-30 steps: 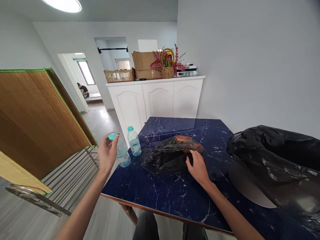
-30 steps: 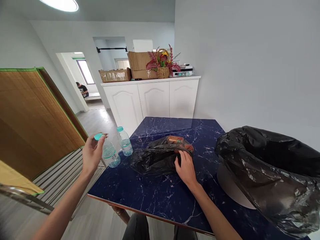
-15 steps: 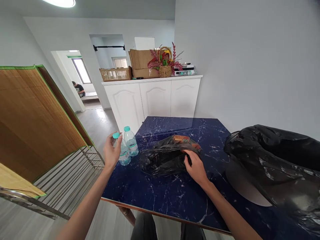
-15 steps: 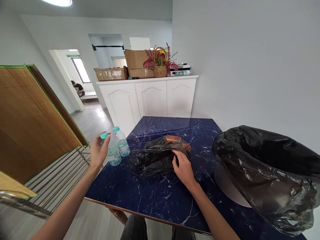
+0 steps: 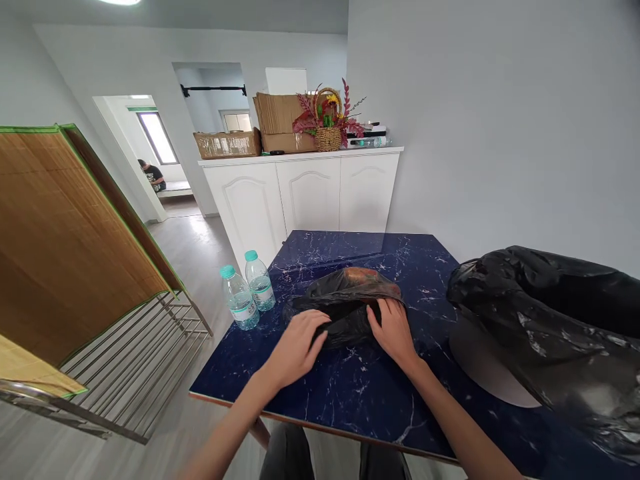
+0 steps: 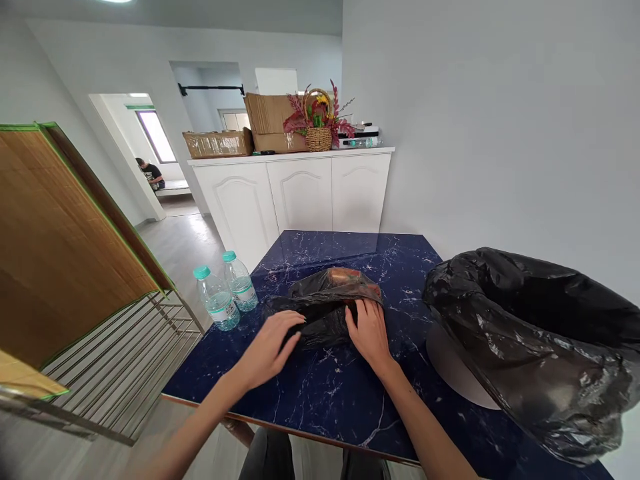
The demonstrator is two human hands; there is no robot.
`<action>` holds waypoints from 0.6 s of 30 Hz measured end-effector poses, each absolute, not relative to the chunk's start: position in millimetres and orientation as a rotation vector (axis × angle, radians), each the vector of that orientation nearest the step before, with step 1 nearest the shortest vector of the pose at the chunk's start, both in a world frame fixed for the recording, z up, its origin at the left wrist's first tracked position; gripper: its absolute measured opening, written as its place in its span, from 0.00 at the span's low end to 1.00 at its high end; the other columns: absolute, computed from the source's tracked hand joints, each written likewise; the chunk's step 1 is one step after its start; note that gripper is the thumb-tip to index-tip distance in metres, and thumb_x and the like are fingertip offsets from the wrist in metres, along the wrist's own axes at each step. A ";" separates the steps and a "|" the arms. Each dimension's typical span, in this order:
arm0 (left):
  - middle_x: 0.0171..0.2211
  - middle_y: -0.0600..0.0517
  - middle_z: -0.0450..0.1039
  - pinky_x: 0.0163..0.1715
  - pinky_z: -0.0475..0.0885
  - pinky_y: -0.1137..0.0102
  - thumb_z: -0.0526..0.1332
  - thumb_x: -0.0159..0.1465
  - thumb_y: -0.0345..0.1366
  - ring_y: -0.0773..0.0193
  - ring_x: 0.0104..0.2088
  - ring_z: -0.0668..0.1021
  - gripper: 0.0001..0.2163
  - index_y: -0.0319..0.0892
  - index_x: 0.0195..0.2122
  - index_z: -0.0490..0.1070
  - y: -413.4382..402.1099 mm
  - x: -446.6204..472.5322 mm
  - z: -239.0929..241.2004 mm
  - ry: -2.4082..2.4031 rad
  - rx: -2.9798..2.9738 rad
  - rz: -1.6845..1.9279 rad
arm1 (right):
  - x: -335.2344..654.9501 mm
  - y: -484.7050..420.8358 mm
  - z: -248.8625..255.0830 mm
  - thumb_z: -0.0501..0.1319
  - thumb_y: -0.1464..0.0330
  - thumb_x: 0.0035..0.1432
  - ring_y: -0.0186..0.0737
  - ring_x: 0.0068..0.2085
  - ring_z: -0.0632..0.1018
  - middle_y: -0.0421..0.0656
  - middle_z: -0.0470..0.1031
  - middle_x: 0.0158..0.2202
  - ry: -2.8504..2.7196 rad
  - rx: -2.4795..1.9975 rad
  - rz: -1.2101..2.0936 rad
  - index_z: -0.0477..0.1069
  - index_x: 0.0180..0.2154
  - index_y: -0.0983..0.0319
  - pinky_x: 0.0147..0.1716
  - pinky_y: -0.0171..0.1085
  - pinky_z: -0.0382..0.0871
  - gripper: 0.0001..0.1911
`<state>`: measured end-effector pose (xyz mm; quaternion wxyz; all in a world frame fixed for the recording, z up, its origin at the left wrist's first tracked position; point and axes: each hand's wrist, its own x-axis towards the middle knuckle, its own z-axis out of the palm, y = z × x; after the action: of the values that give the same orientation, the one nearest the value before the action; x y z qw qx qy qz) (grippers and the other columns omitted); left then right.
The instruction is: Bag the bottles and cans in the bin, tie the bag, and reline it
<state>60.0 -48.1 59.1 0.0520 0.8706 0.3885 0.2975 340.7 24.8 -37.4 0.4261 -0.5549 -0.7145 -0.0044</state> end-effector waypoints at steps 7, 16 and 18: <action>0.60 0.41 0.76 0.62 0.73 0.52 0.47 0.80 0.43 0.51 0.62 0.78 0.18 0.43 0.65 0.66 -20.4 100.5 27.0 1.303 2.467 0.786 | 359.7 39.1 -45.2 0.53 0.46 0.71 0.74 0.68 0.66 0.66 0.69 0.64 -1.619 -1.530 -0.059 0.69 0.64 0.66 0.65 0.72 0.59 0.35; 0.61 0.35 0.75 0.67 0.67 0.45 0.45 0.80 0.42 0.45 0.66 0.75 0.21 0.40 0.66 0.65 -0.5 105.8 22.2 1.451 2.442 0.848 | 360.1 40.6 -41.1 0.59 0.50 0.69 0.60 0.60 0.76 0.58 0.70 0.60 -1.597 -1.479 0.137 0.70 0.60 0.60 0.53 0.53 0.77 0.27; 0.59 0.35 0.76 0.67 0.66 0.45 0.45 0.80 0.40 0.45 0.65 0.76 0.20 0.39 0.65 0.66 3.7 104.6 23.1 1.476 2.441 0.866 | 354.5 35.0 -34.7 0.58 0.52 0.69 0.55 0.56 0.79 0.52 0.73 0.57 -1.661 -1.419 0.183 0.74 0.54 0.57 0.53 0.49 0.76 0.20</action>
<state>104.6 3.7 23.1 0.0802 0.8162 0.4935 0.2897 354.5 35.0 -34.7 0.4571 -0.5759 -0.6737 0.0744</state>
